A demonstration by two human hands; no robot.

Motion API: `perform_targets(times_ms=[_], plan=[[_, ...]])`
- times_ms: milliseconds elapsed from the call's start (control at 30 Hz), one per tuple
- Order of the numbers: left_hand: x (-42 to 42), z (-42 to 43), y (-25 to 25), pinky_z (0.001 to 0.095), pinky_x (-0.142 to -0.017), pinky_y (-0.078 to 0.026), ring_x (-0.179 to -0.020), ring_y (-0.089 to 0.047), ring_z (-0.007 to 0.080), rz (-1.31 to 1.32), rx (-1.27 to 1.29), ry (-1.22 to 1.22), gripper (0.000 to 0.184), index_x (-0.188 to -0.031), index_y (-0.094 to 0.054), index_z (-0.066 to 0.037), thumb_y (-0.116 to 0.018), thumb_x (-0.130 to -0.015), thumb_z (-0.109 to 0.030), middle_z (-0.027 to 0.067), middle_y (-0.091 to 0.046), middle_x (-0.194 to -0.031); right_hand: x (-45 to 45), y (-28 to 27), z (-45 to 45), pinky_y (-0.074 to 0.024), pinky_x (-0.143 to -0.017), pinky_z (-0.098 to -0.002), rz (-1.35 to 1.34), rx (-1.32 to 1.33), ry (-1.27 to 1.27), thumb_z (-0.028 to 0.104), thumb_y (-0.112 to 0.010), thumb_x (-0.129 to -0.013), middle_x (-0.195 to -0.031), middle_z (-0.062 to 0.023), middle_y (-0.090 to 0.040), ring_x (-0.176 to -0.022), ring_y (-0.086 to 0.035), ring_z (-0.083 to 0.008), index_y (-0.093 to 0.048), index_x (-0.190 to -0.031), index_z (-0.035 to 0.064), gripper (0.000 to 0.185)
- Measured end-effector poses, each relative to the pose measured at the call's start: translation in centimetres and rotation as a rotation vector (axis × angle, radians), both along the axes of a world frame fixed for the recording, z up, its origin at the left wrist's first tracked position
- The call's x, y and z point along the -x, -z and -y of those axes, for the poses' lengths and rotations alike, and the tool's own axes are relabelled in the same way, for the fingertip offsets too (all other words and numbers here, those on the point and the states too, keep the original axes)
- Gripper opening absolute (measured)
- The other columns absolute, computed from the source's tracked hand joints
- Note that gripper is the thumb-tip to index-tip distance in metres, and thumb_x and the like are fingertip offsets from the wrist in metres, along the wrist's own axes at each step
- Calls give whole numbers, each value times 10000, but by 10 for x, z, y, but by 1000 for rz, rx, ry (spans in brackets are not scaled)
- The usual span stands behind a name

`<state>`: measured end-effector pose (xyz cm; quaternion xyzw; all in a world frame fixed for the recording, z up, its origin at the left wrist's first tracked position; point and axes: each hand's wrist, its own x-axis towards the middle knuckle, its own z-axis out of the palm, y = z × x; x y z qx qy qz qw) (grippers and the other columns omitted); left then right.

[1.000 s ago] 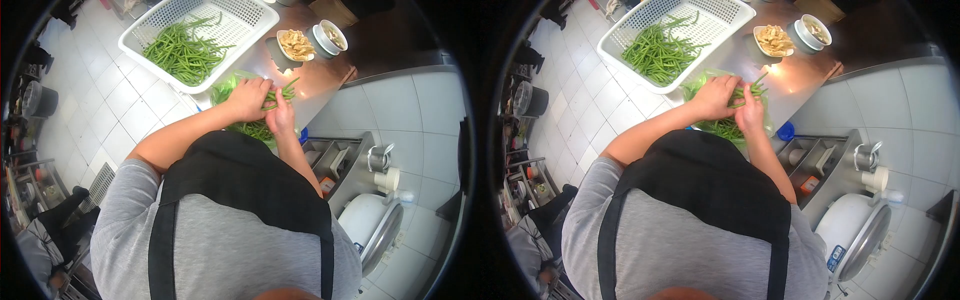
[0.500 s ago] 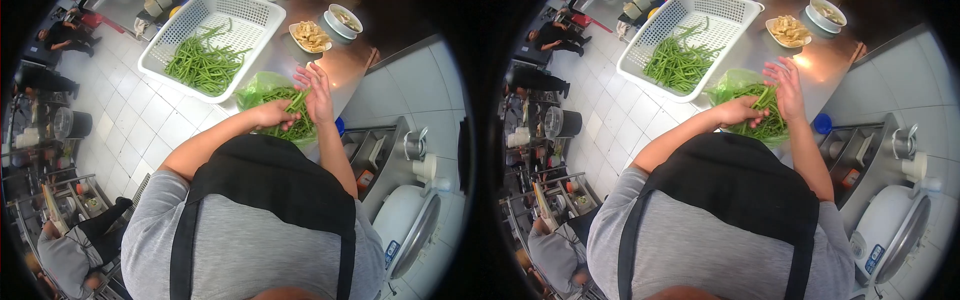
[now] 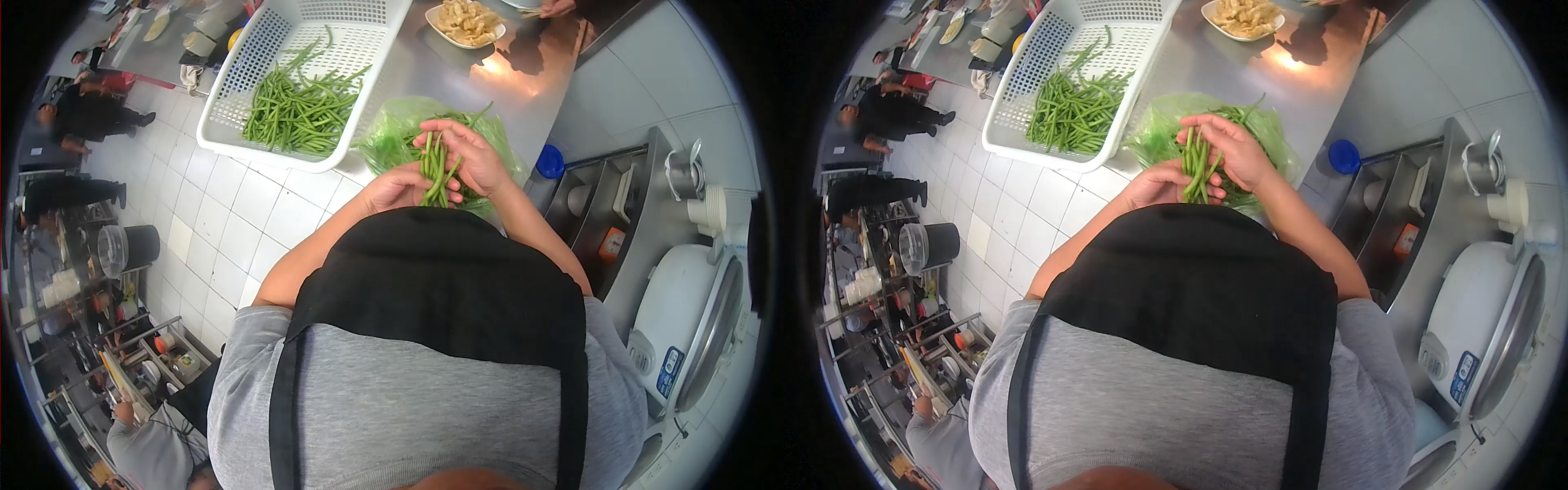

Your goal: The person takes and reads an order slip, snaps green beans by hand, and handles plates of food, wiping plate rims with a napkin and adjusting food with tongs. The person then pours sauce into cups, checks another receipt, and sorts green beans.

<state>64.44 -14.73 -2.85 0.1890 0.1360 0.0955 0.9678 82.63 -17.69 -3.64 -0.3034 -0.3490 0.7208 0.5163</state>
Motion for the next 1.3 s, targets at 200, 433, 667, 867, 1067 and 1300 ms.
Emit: perform_targets(times_ms=[200, 433, 667, 867, 1067, 1300], plan=[[-11, -7, 5, 419, -875, -468, -933, -590, 288, -57, 71, 3, 321, -1195, -479, -28, -541, -896, -126, 112, -565, -952, -2, -16, -3, -483, -857, -325, 17, 9, 75, 256, -420, -979, -1190, -149, -535, -1048, -548, -201, -422, -1291, 7, 399], [-22, -15, -4, 323, -703, -486, -741, -564, 186, -201, -276, -15, 243, -1141, -512, -7, -500, -906, -68, 57, -548, -848, -32, -25, -12, -489, -728, -276, 532, -4, 197, 192, -591, -892, -1041, -78, -599, -887, -586, -136, -525, -1173, 11, 341], [-20, -23, 9, 234, -571, -402, -646, -468, 93, -384, -489, -38, 162, -1074, -509, -33, -494, -937, -118, 26, -528, -781, -26, -22, -3, -490, -634, -256, 917, -119, 243, 84, -667, -799, -755, -41, -643, -667, -599, -113, -632, -905, 5, 137], [-12, -28, -4, 211, -559, -390, -602, -457, 75, -556, -709, -15, 176, -1081, -512, -35, -508, -940, -139, 6, -554, -751, -28, -43, 1, -479, -638, -261, 1206, -161, 88, 84, -674, -781, -718, -81, -641, -672, -596, -122, -647, -866, -5, 126], [-12, -29, -6, 219, -530, -395, -587, -475, 71, -566, -905, -37, 164, -1044, -529, -21, -539, -911, -118, 11, -589, -731, -30, -34, 4, -473, -636, -269, 1247, -213, 59, 92, -671, -788, -715, -91, -631, -660, -585, -138, -635, -838, -19, 127], [-8, -25, 5, 240, -565, -436, -624, -528, 93, -654, -1059, -124, 161, -1015, -545, -12, -568, -890, -111, 28, -619, -762, -35, -39, 11, -465, -635, -287, 1223, -245, 110, 105, -674, -780, -781, -90, -612, -674, -578, -166, -641, -865, 12, 130]])
